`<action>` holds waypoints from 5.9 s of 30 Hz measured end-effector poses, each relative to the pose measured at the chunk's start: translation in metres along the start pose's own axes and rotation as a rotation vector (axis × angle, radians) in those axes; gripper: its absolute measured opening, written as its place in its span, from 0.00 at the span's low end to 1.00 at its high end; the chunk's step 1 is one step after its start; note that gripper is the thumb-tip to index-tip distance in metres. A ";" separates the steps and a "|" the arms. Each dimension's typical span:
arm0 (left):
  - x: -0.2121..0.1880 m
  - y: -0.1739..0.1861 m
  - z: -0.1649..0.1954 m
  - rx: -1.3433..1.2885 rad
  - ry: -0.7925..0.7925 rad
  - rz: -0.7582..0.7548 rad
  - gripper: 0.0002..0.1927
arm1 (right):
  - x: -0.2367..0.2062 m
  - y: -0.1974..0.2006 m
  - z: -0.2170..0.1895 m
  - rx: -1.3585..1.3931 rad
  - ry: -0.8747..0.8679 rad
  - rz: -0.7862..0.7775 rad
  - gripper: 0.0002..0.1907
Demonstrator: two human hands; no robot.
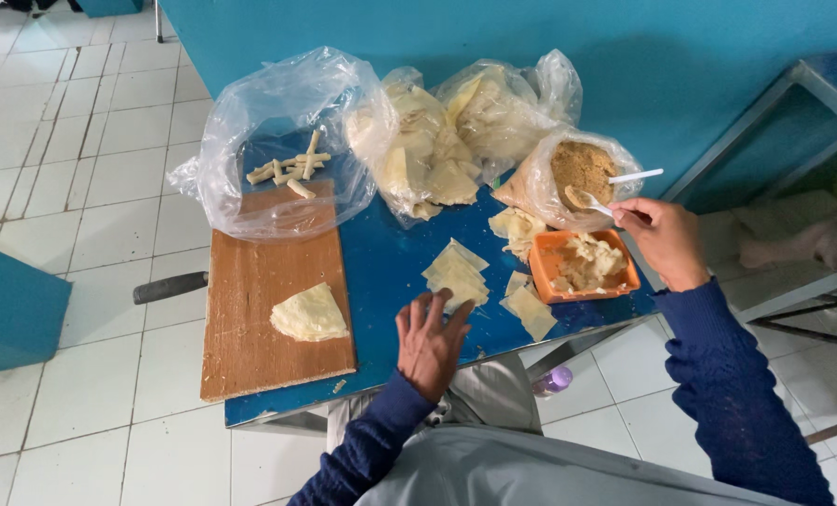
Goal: The person sits at a table folding thin pastry sheets. They spoon a brown filling from a plastic bag onto a wrapper, fold the wrapper over the filling into a triangular shape, and place the folded piece on the table, repeating the cycle and stacking finished pieces.
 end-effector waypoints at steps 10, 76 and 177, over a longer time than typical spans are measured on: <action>0.073 -0.084 0.046 -0.290 0.050 0.080 0.26 | -0.051 -0.040 -0.061 0.014 0.119 -0.217 0.11; 0.010 -0.010 -0.039 -0.397 0.286 0.327 0.14 | -0.131 -0.141 -0.061 -0.219 0.344 -0.017 0.09; 0.002 -0.016 -0.036 -0.056 -0.081 0.004 0.19 | -0.078 -0.179 -0.103 -0.156 0.423 -0.271 0.26</action>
Point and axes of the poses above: each hand's wrist, its own x-axis towards the middle knuckle, its own y-axis out of the back of the hand, z = x × y, the point moved 5 cm from there along x, towards the middle knuckle, and after that the axes turned 15 degrees about -y, right-handed, at the moved point
